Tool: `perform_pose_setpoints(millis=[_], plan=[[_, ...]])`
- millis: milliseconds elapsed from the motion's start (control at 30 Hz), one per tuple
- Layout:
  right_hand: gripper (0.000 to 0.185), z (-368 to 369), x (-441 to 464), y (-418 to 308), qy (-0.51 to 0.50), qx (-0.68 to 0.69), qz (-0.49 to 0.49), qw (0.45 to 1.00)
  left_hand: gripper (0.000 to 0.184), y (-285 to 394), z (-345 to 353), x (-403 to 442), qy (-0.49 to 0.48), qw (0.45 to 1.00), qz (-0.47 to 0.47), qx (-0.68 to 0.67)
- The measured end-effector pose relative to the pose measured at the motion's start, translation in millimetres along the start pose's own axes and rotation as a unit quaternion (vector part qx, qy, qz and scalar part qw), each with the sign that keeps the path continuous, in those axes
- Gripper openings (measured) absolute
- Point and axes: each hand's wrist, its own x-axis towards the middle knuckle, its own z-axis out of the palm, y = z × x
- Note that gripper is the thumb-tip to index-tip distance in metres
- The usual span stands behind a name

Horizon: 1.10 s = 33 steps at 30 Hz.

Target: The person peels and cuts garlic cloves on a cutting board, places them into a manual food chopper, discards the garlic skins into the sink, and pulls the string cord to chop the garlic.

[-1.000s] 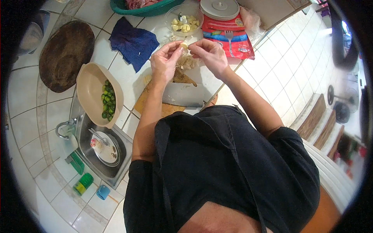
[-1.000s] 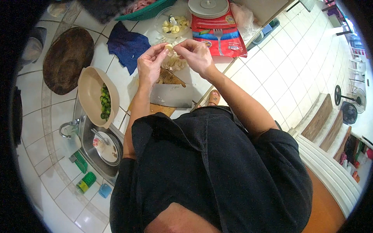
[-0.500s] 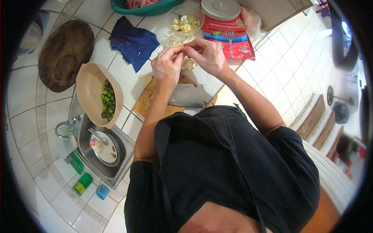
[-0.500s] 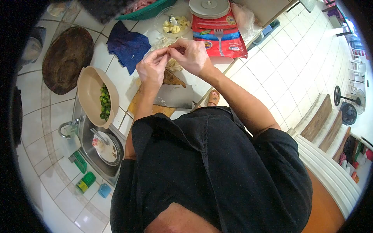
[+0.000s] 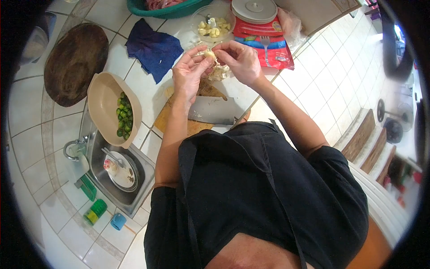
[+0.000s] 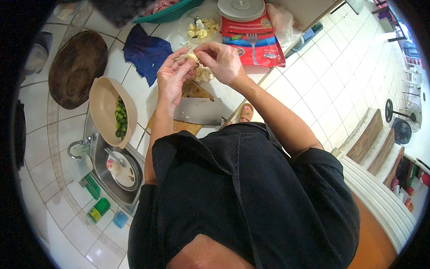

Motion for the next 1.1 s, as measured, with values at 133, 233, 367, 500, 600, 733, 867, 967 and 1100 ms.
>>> perform_pose_setpoints(millis=[133, 233, 367, 500, 600, 733, 867, 967, 1100], plan=[[0.015, 1, -2, -6, 0.028, -0.129, -0.157, 0.979, 0.022, -5, -5, 1, -0.004, 0.997, -0.037, -0.062], [0.017, 5, -2, 1, 0.03, -0.054, -0.101, 0.993, 0.016, -7, -9, 2, -0.002, 0.993, -0.049, -0.109], [0.017, 10, -1, 11, 0.015, 0.161, -0.021, 0.987, 0.016, -7, -12, 3, -0.021, 0.98, -0.079, -0.183], [0.023, 9, -7, 11, 0.039, 0.163, 0.043, 0.985, 0.024, -8, -13, 5, -0.023, 0.979, -0.088, -0.184], [0.031, 8, -9, 10, 0.03, 0.094, 0.024, 0.995, 0.028, -5, -10, 4, -0.013, 0.983, -0.073, -0.165], [0.031, 8, -8, 9, -0.013, 0.009, -0.022, 1.0, 0.032, -4, -7, 1, -0.026, 0.991, -0.035, -0.128], [0.026, 4, -6, 11, -0.026, -0.072, -0.033, 0.997, 0.035, 0, -2, -2, -0.021, 0.997, -0.021, -0.071], [0.023, 8, -5, 10, -0.006, -0.139, -0.107, 0.984, 0.035, 3, 3, -4, -0.014, 1.0, -0.01, -0.023], [0.025, 9, -3, 5, -0.007, -0.153, -0.124, 0.98, 0.038, 0, -1, -4, -0.019, 0.999, -0.001, -0.033]])
